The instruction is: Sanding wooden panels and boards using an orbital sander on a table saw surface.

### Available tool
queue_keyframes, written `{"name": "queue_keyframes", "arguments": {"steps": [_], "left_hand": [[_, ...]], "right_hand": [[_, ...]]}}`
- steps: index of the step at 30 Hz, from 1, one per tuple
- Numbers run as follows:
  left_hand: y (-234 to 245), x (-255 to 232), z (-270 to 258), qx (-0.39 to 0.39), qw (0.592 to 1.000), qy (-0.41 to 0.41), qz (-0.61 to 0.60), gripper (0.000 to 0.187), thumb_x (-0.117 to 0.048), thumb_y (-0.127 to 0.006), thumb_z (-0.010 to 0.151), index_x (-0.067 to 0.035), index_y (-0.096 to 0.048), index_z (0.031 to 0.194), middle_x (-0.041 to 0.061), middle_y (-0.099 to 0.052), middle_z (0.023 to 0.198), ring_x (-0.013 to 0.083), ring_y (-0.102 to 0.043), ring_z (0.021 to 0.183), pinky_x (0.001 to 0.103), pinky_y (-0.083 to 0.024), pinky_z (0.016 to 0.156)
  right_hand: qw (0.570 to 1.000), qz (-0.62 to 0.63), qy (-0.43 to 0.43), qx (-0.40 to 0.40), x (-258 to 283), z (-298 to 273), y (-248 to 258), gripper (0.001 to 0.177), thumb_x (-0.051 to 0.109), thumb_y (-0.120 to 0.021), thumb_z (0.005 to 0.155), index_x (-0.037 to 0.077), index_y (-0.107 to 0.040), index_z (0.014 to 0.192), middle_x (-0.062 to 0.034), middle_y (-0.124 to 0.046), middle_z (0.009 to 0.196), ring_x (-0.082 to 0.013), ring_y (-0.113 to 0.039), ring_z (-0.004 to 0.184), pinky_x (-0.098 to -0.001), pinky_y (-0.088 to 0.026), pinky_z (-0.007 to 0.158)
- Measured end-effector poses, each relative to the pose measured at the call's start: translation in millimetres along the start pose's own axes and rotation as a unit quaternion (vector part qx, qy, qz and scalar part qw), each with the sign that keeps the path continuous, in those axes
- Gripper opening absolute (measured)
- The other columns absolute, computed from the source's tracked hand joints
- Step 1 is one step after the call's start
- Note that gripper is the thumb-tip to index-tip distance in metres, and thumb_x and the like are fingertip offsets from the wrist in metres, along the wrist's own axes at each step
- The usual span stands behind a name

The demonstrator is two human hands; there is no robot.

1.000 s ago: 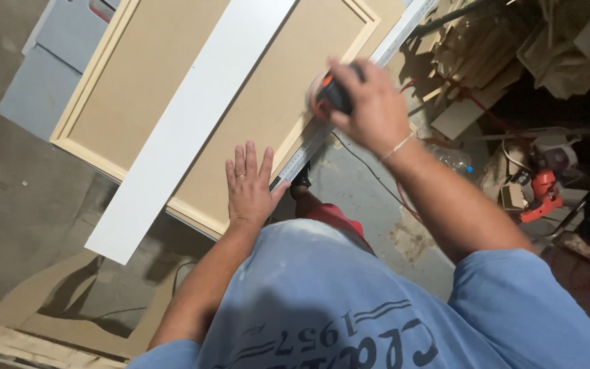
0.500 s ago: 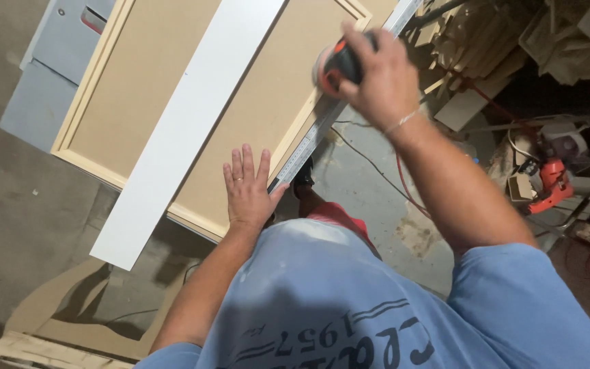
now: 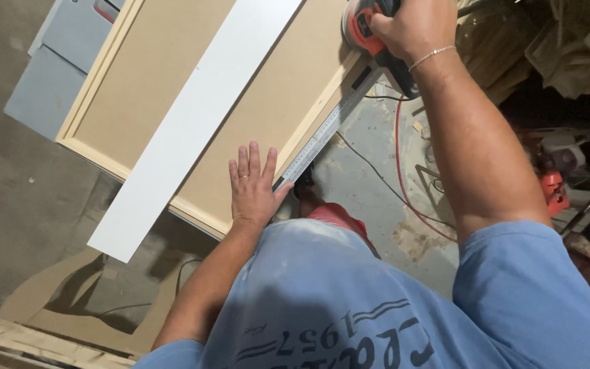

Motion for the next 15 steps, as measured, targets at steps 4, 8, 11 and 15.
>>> {"name": "queue_keyframes", "arguments": {"steps": [4, 8, 11, 15], "left_hand": [[-0.8, -0.5, 0.2, 0.004, 1.000, 0.004, 0.012, 0.093, -0.076, -0.054, 0.093, -0.022, -0.031, 0.165, 0.022, -0.025, 0.169, 0.0428, -0.025, 0.155, 0.060, -0.019, 0.126], [1.6, -0.5, 1.0, -0.005, 1.000, 0.002, 0.008, 0.093, -0.076, -0.058, 0.092, -0.023, -0.034, 0.164, 0.021, -0.027, 0.168, 0.0430, -0.028, 0.154, 0.060, -0.021, 0.125], [-2.4, -0.6, 0.8, -0.008, 1.000, 0.003, -0.002, 0.094, -0.075, -0.060, 0.091, -0.022, -0.035, 0.164, 0.022, -0.027, 0.169, 0.0432, -0.027, 0.155, 0.060, -0.021, 0.125], [-0.7, -0.5, 1.4, -0.024, 0.999, 0.007, -0.033, 0.094, -0.073, -0.065, 0.086, -0.021, -0.041, 0.161, 0.022, -0.032, 0.166, 0.0451, -0.028, 0.153, 0.063, -0.022, 0.123]], "right_hand": [[0.998, -0.022, 0.032, -0.043, -7.7, 7.4, -10.0, 0.040, 0.047, -0.086, 0.083, 0.012, -0.066, 0.085, -0.0077, -0.069, 0.078, -0.0317, -0.061, 0.065, -0.0464, -0.046, 0.054], [1.000, -0.011, 0.005, -0.014, -13.4, 8.5, -14.3, 0.036, 0.044, -0.083, 0.083, 0.012, -0.066, 0.087, -0.0063, -0.068, 0.081, -0.0289, -0.061, 0.067, -0.0453, -0.046, 0.052], [1.000, -0.014, 0.008, -0.006, -14.1, 6.7, -15.0, 0.036, 0.044, -0.083, 0.085, 0.012, -0.067, 0.087, -0.0065, -0.068, 0.081, -0.0290, -0.061, 0.067, -0.0453, -0.046, 0.051], [1.000, -0.021, 0.013, 0.008, -16.0, 5.1, -13.8, 0.034, 0.044, -0.082, 0.088, 0.013, -0.068, 0.087, -0.0068, -0.068, 0.080, -0.0293, -0.061, 0.066, -0.0453, -0.046, 0.050]]}}
Point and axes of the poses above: each hand's wrist, its own z-axis towards the middle knuckle, its own y-axis out of the back of the hand, x = y × z, the point moved 1 cm from there along z, towards the middle knuckle
